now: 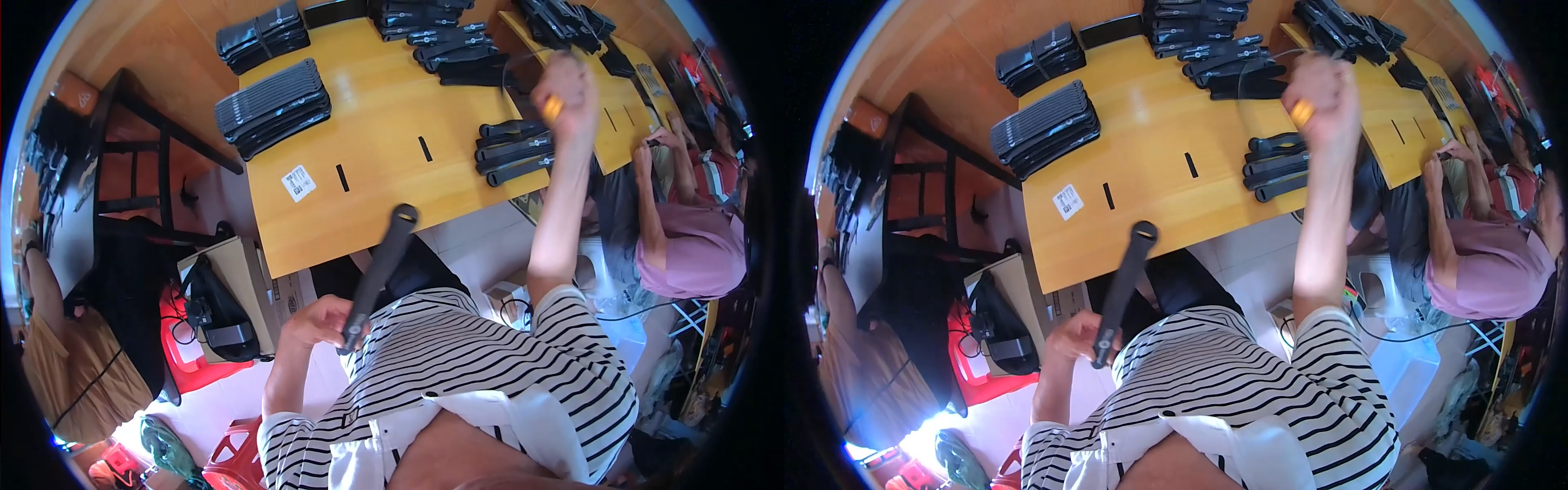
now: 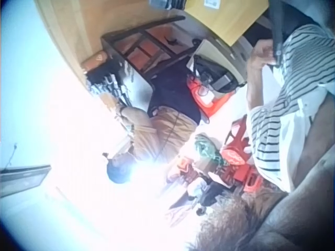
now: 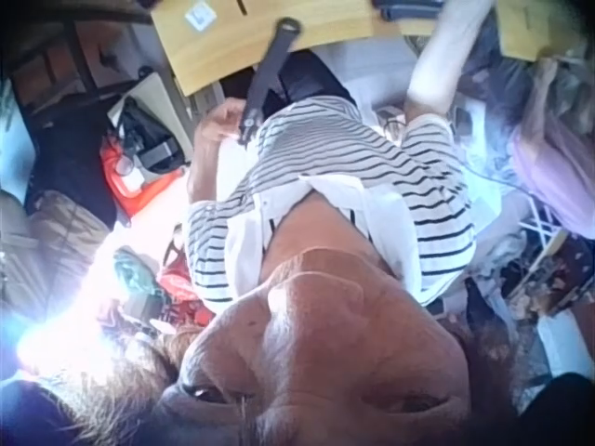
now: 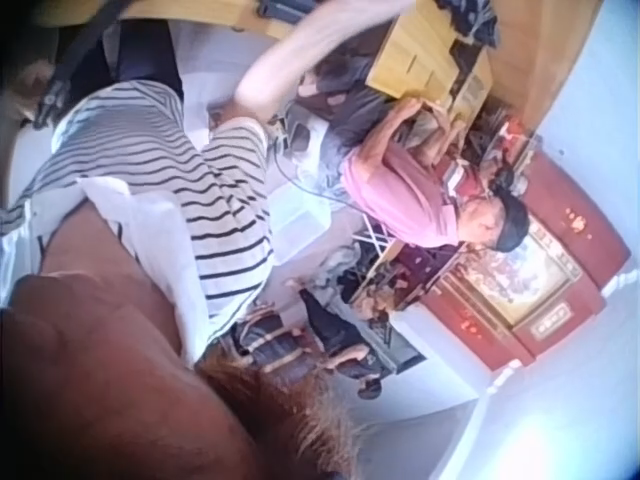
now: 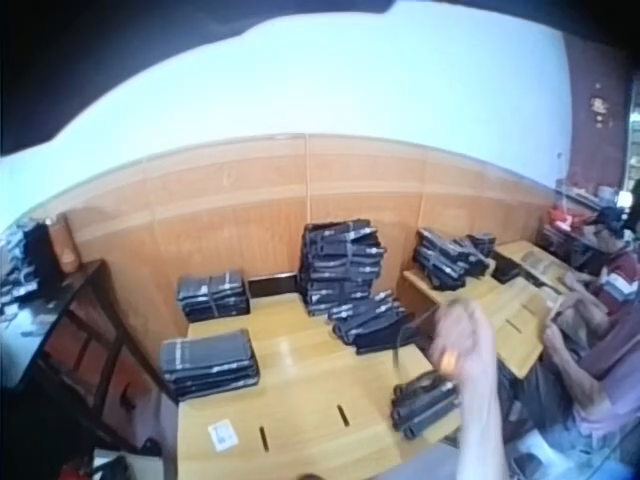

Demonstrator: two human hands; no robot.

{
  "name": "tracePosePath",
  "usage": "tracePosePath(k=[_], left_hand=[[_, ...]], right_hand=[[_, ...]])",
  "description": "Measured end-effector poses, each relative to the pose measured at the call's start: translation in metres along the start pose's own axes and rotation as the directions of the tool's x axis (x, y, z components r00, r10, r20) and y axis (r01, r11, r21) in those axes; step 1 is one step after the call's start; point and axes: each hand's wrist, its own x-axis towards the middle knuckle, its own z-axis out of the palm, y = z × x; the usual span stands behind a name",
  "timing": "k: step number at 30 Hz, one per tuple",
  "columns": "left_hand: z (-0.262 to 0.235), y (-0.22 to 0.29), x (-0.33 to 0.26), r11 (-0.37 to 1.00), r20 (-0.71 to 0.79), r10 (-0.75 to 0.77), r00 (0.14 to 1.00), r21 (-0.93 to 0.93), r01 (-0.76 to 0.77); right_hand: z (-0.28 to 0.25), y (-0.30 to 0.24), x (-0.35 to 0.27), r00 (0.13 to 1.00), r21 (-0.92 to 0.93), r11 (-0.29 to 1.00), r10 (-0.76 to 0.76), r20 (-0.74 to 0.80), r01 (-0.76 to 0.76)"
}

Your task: Attaching metal components to leather straps using a small screwdriver tool.

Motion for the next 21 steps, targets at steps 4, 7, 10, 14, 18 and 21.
tracePosePath(k=[4,7,10,14,18,21], left_hand=[[-0.017,0.006,-0.026,0.987,-0.166,0.150,0.975,0.083,-0.138],[-0.015,0.012,-0.023,0.950,-0.346,0.312,0.885,0.134,-0.283],[-0.019,0.026,-0.007,0.921,-0.563,0.388,0.729,0.252,-0.296],[-0.032,0.025,0.016,0.880,-0.671,0.475,0.570,0.382,-0.283],[-0.042,0.022,0.027,0.839,-0.732,0.511,0.451,0.539,-0.075],[-0.039,0.023,0.038,0.817,-0.738,0.536,0.411,0.576,-0.030]], right_hand=[[0.014,-0.043,0.005,0.979,-0.244,0.958,-0.114,0.167,0.153],[0.011,-0.020,0.002,0.993,-0.510,0.855,-0.052,0.102,0.097],[0.008,0.003,-0.016,0.986,-0.789,0.614,-0.128,-0.105,-0.004],[0.006,0.023,-0.035,0.965,-0.991,0.109,-0.244,-0.097,-0.072],[0.004,0.036,-0.048,0.977,-0.920,-0.383,-0.215,-0.003,-0.087],[-0.006,0.037,-0.054,0.968,-0.730,-0.683,-0.188,0.165,-0.008]])
